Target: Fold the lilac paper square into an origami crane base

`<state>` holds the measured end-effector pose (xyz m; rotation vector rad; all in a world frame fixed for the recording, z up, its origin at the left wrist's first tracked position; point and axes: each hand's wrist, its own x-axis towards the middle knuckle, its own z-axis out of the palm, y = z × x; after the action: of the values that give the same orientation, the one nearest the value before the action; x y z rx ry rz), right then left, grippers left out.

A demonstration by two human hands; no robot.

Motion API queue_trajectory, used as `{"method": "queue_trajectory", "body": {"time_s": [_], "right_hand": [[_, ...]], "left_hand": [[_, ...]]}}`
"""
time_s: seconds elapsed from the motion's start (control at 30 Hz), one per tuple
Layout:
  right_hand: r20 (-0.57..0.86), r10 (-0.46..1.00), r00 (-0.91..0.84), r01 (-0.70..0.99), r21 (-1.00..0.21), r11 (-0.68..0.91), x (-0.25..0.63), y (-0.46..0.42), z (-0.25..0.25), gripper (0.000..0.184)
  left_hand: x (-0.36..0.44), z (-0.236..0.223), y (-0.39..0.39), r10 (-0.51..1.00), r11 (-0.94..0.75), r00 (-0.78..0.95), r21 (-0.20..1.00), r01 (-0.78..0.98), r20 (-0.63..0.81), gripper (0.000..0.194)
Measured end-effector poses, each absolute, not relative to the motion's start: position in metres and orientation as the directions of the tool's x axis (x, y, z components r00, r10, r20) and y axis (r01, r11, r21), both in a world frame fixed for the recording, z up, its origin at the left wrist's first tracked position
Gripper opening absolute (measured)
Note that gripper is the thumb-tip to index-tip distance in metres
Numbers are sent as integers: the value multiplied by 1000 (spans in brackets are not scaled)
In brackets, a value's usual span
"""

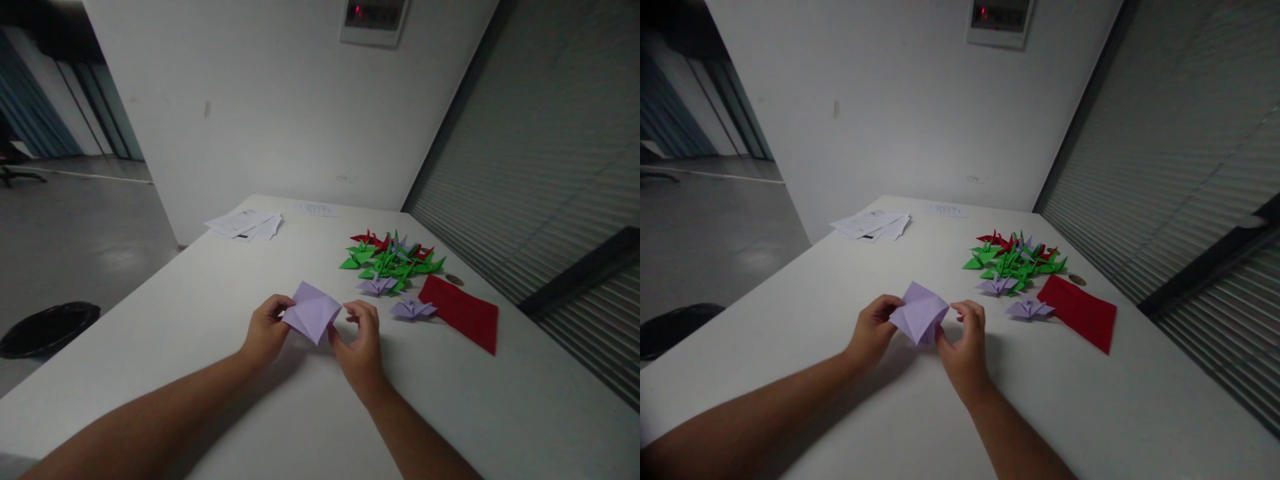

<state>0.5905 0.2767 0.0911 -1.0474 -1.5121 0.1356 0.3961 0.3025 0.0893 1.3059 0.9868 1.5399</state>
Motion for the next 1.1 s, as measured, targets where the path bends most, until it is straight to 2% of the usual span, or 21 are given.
{"method": "queue_trajectory", "body": {"time_s": [0.1,0.23,0.4,0.6,0.67,0.83,1.1], "right_hand": [[792,597,124,584,-545,601,591,272,95,44],[794,607,-18,497,-520,695,590,263,96,39],[741,657,-142,433,-550,714,585,259,98,52],[663,743,-95,395,-660,639,584,264,95,38],[605,796,-36,378,-729,571,585,266,91,32],[423,903,79,222,-890,398,588,272,84,31],[419,899,128,281,-885,372,590,273,87,23]], "left_hand": [[397,89,304,956,-288,-93,952,-107,279,20],[396,86,306,962,-257,-108,964,-72,249,25],[394,85,306,962,-271,-42,962,-30,269,35],[395,82,304,924,-356,132,934,-37,358,50],[395,82,303,906,-379,175,923,-66,385,48],[391,81,302,890,-424,156,904,-58,427,24],[392,79,300,945,-281,118,943,-178,304,21]]}}
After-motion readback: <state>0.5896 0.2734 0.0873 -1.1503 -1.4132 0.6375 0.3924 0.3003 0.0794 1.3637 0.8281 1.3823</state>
